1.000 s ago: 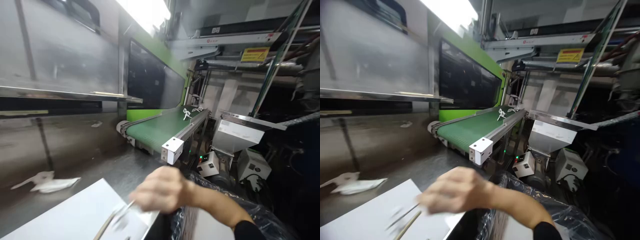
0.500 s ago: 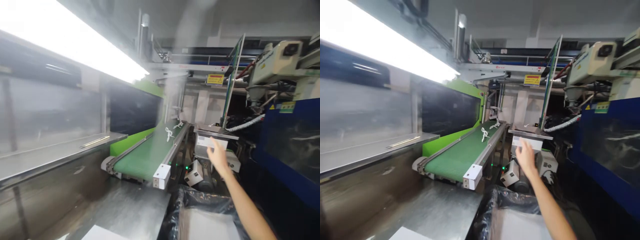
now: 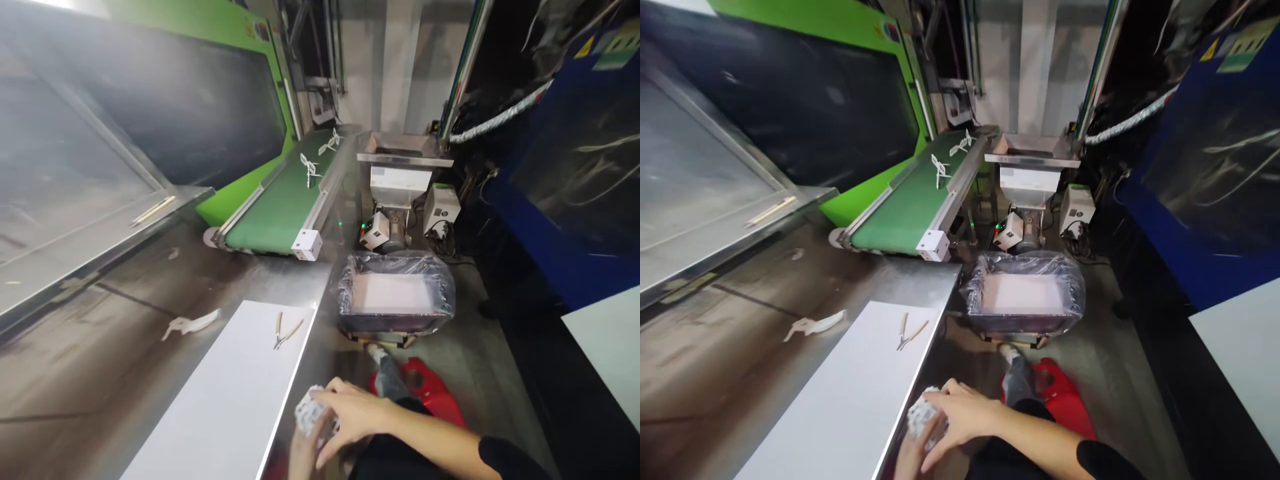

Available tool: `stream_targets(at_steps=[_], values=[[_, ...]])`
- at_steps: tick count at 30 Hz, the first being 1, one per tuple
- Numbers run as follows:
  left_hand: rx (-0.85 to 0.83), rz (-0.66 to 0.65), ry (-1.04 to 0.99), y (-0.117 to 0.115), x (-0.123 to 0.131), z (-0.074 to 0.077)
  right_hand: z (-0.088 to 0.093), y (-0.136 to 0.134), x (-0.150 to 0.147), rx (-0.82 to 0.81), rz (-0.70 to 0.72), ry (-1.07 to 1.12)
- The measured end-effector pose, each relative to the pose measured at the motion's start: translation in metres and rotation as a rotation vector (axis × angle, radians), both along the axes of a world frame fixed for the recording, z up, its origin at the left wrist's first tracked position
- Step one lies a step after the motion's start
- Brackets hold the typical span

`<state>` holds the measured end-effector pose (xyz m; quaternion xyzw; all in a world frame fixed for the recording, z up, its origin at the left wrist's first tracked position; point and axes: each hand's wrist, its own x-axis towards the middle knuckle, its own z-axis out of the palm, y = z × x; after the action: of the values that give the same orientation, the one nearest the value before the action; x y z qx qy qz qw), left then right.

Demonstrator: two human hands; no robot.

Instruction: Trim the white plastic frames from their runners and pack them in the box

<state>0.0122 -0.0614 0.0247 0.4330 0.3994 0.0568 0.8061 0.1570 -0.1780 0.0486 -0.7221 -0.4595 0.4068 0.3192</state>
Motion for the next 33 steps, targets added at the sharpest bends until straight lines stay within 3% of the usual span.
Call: stream_targets(at_steps=[2,5,10,15,18,21,25,29,33], values=[[-0.190,0.061,0.022,-0.029,0.009,-0.002,-0.001,-0.008,0.007,-0.047,0.022,-0.122],[-0.345,0.116,0.014,-0.059,0.042,0.000,-0.001,-0.029,0.039,-0.027,-0.056,-0.081],[-0.320,0.131,-0.089,-0.085,0.123,0.007,0.000,-0.063,0.126,0.025,-0.103,0.033],[-0.296,0.154,-0.155,-0.116,0.215,0.000,-0.001,-0.092,0.214,0.061,-0.196,0.126],[-0.319,0.132,-0.129,-0.125,0.248,-0.006,-0.011,-0.105,0.248,0.069,-0.257,0.225],[-0.356,0.073,-0.059,-0.117,0.264,-0.017,-0.034,-0.109,0.263,0.025,-0.328,0.386],[-0.387,-0.037,0.064,-0.090,0.286,-0.040,-0.076,-0.103,0.266,-0.082,-0.522,0.549],[-0.437,-0.165,0.126,-0.059,0.324,-0.071,-0.111,-0.093,0.276,-0.138,-0.682,0.604],[-0.484,-0.256,0.162,-0.032,0.359,-0.109,-0.132,-0.077,0.299,-0.090,-0.730,0.776]])
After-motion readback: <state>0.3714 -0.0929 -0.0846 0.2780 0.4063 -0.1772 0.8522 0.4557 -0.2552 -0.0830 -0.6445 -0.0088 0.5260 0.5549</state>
